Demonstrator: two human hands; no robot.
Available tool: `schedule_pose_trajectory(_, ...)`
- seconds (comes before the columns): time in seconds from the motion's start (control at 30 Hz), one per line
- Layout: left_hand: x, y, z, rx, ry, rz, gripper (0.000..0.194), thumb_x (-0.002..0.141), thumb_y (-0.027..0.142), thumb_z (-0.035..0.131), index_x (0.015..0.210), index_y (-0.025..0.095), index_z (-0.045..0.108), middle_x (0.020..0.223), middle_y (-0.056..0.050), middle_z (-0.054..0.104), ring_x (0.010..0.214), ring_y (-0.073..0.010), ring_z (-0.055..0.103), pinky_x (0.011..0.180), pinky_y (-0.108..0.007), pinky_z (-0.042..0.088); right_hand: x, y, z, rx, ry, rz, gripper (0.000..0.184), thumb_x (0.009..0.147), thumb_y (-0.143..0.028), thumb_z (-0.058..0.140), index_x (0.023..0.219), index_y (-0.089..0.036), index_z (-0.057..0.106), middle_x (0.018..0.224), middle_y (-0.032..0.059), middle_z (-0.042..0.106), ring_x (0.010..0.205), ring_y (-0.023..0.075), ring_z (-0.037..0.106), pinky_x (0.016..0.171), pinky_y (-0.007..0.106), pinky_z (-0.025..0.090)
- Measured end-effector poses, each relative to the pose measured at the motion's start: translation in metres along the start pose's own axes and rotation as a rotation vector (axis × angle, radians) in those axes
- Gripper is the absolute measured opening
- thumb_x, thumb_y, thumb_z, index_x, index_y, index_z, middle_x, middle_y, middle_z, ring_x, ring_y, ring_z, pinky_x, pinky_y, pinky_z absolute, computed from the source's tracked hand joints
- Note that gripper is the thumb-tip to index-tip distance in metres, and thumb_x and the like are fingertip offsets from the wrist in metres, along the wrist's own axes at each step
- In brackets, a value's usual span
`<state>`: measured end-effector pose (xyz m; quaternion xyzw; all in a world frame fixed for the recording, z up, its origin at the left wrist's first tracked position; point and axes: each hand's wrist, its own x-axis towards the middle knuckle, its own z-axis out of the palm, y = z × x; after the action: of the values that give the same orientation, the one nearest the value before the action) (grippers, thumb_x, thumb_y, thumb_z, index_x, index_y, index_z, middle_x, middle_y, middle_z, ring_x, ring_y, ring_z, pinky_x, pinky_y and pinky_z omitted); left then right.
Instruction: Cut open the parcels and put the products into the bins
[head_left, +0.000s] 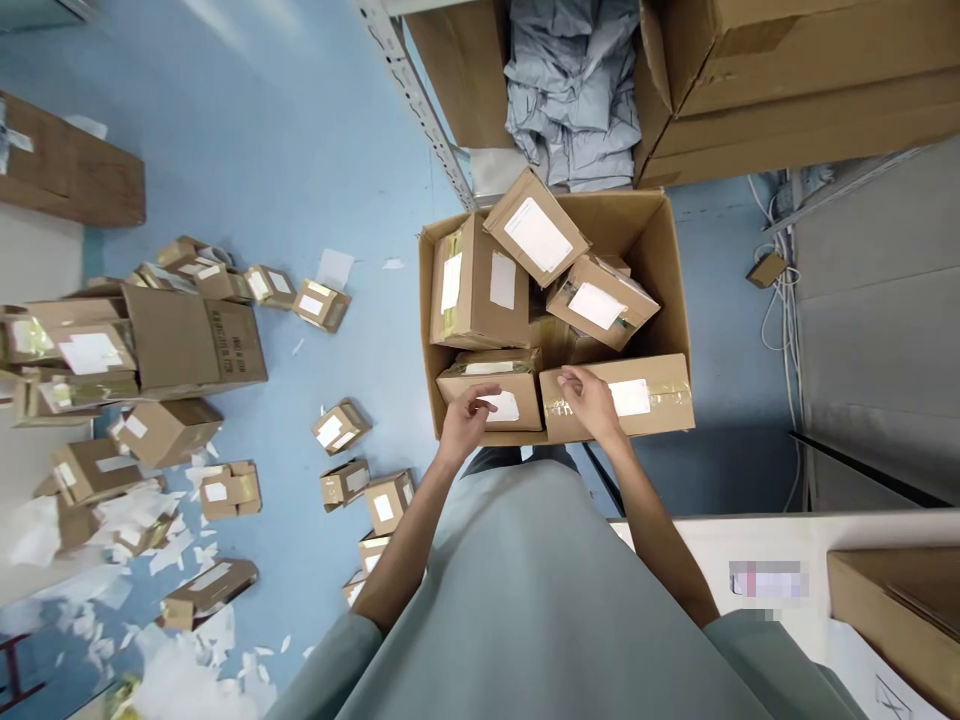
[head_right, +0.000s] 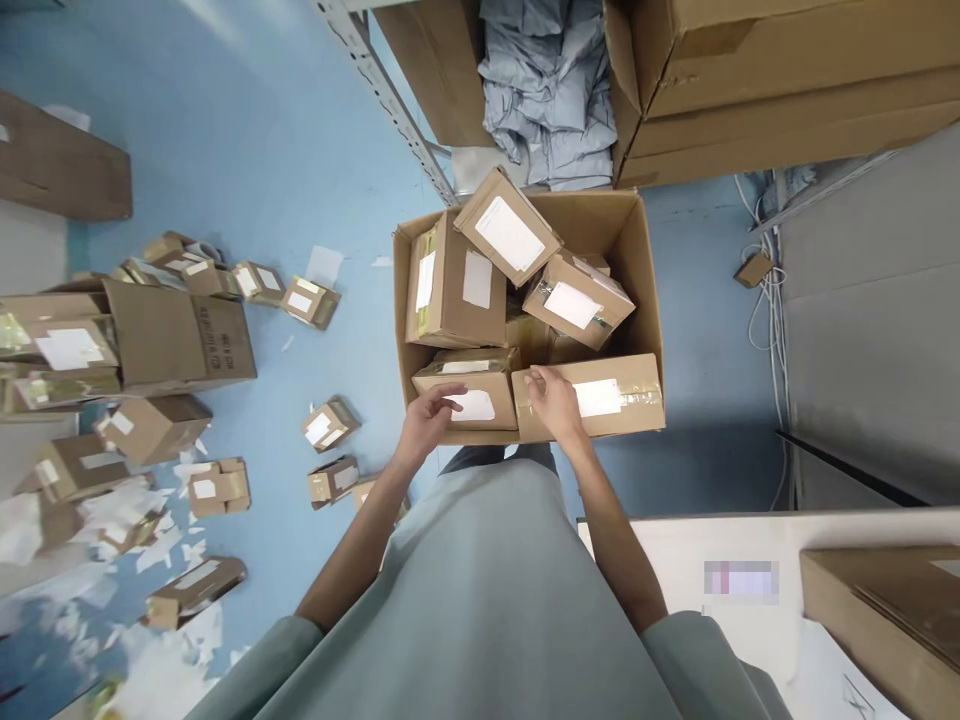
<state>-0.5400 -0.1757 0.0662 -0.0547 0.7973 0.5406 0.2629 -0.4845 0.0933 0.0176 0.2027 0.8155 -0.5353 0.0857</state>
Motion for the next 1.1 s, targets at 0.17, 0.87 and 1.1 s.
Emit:
schedule_pose_trajectory(0.17,0.041,0.004,-0.012,0.009,0.012,0.024,0.049,0.078,0.017,0.056,0.122,0.021,0.079,0.127,-0.008,0.083,0.093,-0.0204,0.078,0.085,-0.034,0.062,0.023,-0.006,0.008,0.039,-0.02,0.023,0.033,0.105,-0.044,0.067,0.127,-0.024,0.081,0.124,0.0121,0.087,0.115,0.0316,0.084,0.111,0.051,0.065)
schedule_pose_trajectory(0.87,0.153,-0.024,-0.021,0.562,0.096,0.24,0.074,0.109,0.038,0.062,0.173,0.006,0.042,0.182,-0.027,0.039,0.175,-0.0389,0.033,0.142,-0.055,0.034,0.141,-0.014,0.142,0.302,0.119,0.367,0.043,0.093,-0.047,0.084,0.125,-0.019,0.079,0.132,0.0127,0.086,0.138,0.0304,0.075,0.126,0.047,0.054)
schedule_pose_trajectory(1.1,0.16,0.002,-0.031,0.417,0.146,0.216,0.06,0.109,0.026,0.051,0.167,0.009,0.054,0.175,-0.023,0.053,0.164,-0.038,0.052,0.135,-0.054,0.045,0.135,-0.026,0.137,0.319,0.248,0.332,0.045,0.085,-0.052,0.088,0.111,-0.016,0.077,0.114,0.0156,0.087,0.117,0.0329,0.082,0.11,0.047,0.064)
